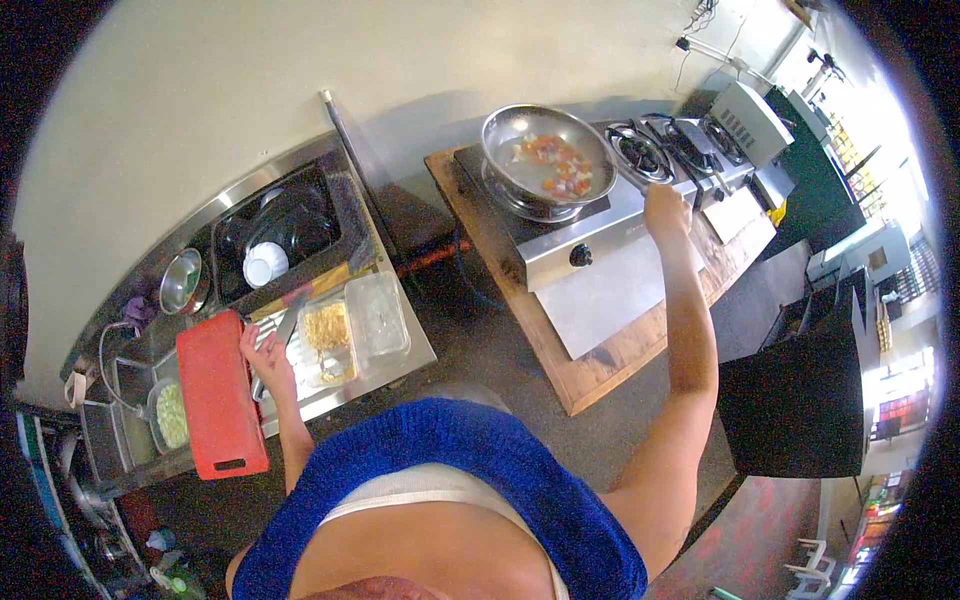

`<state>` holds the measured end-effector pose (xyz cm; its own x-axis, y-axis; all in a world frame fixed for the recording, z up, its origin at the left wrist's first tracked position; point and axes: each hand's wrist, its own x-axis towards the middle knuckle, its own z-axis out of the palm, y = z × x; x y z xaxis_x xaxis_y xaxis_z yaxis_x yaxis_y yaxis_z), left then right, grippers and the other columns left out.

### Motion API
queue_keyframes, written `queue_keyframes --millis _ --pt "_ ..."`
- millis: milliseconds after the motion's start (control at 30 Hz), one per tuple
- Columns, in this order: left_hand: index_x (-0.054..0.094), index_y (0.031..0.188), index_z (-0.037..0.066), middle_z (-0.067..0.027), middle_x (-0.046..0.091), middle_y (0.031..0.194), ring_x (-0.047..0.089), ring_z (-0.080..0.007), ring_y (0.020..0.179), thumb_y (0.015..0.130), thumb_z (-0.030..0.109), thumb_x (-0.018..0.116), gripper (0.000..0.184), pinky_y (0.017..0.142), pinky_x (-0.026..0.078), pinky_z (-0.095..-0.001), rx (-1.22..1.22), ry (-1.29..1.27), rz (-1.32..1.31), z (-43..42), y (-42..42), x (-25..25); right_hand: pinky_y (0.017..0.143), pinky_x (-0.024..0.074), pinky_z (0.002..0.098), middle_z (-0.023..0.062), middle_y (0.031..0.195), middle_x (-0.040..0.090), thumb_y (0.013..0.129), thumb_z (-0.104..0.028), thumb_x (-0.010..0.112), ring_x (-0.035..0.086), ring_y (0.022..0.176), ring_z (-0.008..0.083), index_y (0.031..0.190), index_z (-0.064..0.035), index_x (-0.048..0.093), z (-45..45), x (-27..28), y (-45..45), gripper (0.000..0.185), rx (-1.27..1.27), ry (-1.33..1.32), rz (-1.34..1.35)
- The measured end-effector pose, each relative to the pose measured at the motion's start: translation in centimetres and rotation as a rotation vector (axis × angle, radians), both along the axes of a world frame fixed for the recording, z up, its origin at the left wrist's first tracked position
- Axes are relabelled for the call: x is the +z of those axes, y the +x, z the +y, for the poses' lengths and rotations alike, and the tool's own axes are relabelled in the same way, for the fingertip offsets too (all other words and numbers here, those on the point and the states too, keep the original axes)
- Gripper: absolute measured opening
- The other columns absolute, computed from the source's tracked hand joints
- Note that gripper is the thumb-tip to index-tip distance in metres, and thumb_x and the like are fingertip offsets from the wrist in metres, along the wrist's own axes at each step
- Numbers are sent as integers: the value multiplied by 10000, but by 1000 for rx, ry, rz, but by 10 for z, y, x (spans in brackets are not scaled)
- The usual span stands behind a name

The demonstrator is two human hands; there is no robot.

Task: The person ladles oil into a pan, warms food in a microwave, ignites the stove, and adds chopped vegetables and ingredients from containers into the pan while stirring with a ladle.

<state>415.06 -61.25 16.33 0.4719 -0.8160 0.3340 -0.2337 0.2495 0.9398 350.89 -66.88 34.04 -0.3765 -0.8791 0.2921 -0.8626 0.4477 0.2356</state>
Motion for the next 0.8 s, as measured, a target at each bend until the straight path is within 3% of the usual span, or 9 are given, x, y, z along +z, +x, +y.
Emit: queue_keyframes --millis 167,300,500,567,700,733,800 --pt "328 1330 59 -146 384 1329 532 -241 1075 800 -58 505 570 892 443 -346 11 21 -4 -2 -1 6 778 521 456 182 931 673 859 -202 541 656 906 345 915 -54 659 29 46 49 197 12 177 15" --pt "333 1326 66 -142 386 1326 531 -240 1072 793 -57 497 571 904 438 -352 10 29 6 -3 -5 10 801 505 472 176 969 668 865 -248 572 649 917 345 960 -70 656 27 63 35 219 63 241 -210" --pt "342 1320 62 -142 390 1327 531 -245 1072 787 -43 520 572 922 428 -359 -11 -18 40 -6 -4 6 777 509 478 183 964 661 849 -219 579 637 928 370 968 -86 640 -14 -17 -25 188 103 -35 -43" --pt "339 1321 57 -143 389 1330 532 -248 1071 786 -40 524 574 923 428 -359 0 -5 26 -5 -2 8 824 481 466 187 1022 639 836 -205 611 610 968 360 1094 -81 620 -19 -26 -24 286 0 -15 -165" --pt "330 1323 38 -150 385 1333 535 -253 1063 787 -36 533 578 920 430 -358 -8 -30 -21 -3 2 8 821 479 469 204 1039 634 839 -194 598 597 992 373 1097 -71 634 -10 -31 -5 288 94 -46 -382" --pt "330 1323 38 -150 385 1333 535 -253 1063 787 -36 533 578 920 430 -358 -3 -25 -22 -3 3 7 764 492 431 202 959 653 838 -203 606 640 875 345 1096 -66 649 -10 -42 -20 296 278 -100 -382" --pt "329 1324 33 -157 389 1326 537 -253 1062 793 -33 535 574 912 434 -357 6 -38 7 -4 5 4 727 491 397 199 909 659 835 -207 617 648 815 299 1100 -58 650 -5 -36 -23 306 330 -43 -457"
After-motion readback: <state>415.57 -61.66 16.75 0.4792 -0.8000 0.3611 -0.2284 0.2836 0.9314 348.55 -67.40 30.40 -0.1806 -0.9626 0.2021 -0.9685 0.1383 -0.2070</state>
